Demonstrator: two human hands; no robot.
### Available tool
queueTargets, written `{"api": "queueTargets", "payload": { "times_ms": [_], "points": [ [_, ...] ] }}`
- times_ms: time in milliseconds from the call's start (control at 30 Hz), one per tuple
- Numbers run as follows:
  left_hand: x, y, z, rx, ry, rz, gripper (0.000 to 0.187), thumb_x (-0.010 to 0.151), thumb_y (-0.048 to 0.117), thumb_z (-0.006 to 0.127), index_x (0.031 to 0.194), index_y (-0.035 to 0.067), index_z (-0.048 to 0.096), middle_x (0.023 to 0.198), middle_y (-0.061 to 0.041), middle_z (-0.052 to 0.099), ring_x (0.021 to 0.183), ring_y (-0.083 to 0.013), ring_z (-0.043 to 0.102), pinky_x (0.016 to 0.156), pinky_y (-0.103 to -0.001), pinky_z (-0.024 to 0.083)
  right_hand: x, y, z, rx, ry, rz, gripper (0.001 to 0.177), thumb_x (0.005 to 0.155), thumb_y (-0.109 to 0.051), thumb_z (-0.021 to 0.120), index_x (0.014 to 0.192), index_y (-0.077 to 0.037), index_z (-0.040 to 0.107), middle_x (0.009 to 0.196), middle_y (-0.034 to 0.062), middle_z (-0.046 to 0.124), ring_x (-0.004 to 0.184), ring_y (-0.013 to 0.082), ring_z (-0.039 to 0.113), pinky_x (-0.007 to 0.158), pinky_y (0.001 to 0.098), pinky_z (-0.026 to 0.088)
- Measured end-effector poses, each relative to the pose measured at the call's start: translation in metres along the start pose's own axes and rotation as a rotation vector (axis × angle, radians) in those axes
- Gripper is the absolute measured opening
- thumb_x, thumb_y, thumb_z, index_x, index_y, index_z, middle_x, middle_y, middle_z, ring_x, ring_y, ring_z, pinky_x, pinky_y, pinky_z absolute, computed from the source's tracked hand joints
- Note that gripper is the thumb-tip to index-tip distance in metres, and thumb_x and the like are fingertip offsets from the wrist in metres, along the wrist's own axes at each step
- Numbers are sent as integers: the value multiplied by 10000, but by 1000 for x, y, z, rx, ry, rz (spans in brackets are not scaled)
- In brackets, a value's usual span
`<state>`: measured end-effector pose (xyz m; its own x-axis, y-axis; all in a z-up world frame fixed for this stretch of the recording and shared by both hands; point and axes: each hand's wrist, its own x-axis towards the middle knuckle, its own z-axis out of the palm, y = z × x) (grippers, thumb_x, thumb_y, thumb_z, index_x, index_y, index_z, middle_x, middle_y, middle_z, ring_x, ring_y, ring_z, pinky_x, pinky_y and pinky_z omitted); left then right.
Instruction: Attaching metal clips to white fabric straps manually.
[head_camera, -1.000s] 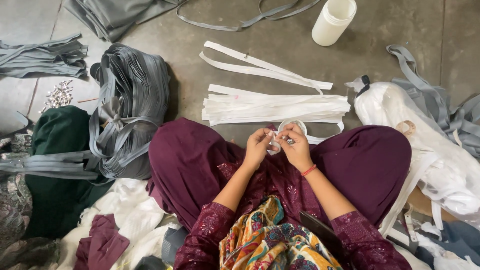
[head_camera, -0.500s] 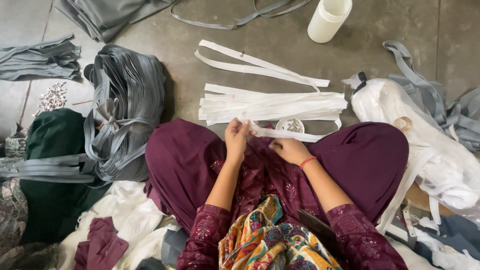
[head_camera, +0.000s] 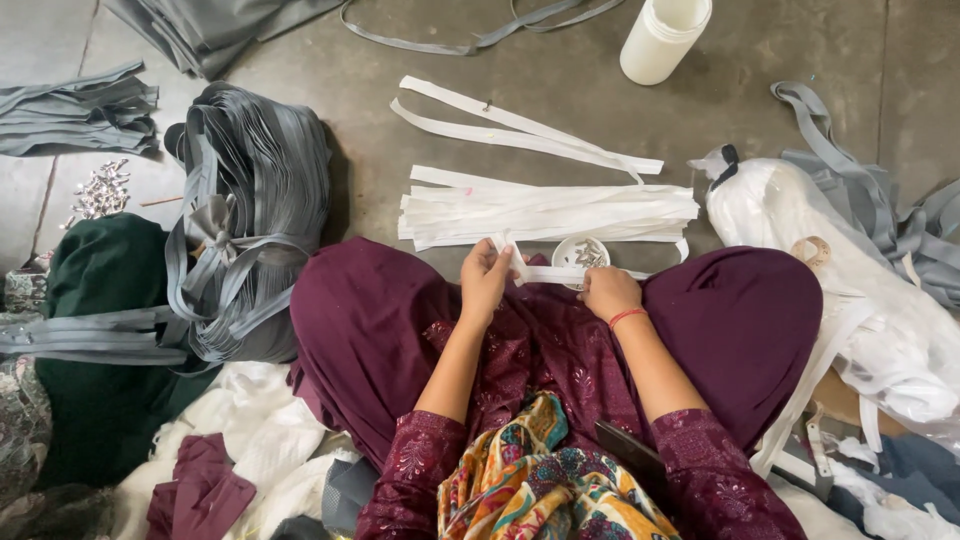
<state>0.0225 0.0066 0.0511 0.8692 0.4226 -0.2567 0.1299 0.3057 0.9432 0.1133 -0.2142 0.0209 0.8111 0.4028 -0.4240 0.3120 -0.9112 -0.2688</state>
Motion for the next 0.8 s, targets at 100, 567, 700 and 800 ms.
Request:
{"api": "queueTargets", "payload": {
  "times_ms": [100, 567, 700, 800],
  "points": [
    [1, -3, -2, -58, -11, 45, 185, 1034, 129, 587, 1134, -20, 631, 934, -110, 768, 770, -96, 702, 687, -244, 551, 1, -3, 2, 86, 90, -121, 215, 743, -266, 850, 838, -123, 722, 943, 103, 725, 943, 343, 685, 799, 467, 546],
    [-4, 12, -2, -242, -325, -163, 208, 1036, 175, 595, 1205, 59, 630, 966, -36, 762, 720, -55, 648, 611, -178, 438, -9, -42, -13, 426, 270, -698, 595, 678, -283, 875, 1168, 1, 691, 1168, 197, 685, 1124, 387, 588, 929, 466, 502],
    [4, 7, -11, -303, -105, -59, 162, 1049, 190, 582, 1145, 72, 638, 1005, -43, 788, 719, -53, 643, 579, -178, 438, 7, -10, 8, 529, -220, -429, 304, 911, -338, 730, 958, -37, 740, 822, 93, 775, 753, 201, 747, 750, 359, 577],
    [6, 9, -17, -284, 263, -113, 150, 1036, 175, 579, 1129, 68, 628, 1045, -42, 778, 739, -94, 682, 499, -198, 373, 14, 18, -14, 551, -335, -283, 349, 968, -355, 630, 914, -27, 734, 732, 109, 753, 628, 186, 711, 652, 361, 567]
  ]
}}
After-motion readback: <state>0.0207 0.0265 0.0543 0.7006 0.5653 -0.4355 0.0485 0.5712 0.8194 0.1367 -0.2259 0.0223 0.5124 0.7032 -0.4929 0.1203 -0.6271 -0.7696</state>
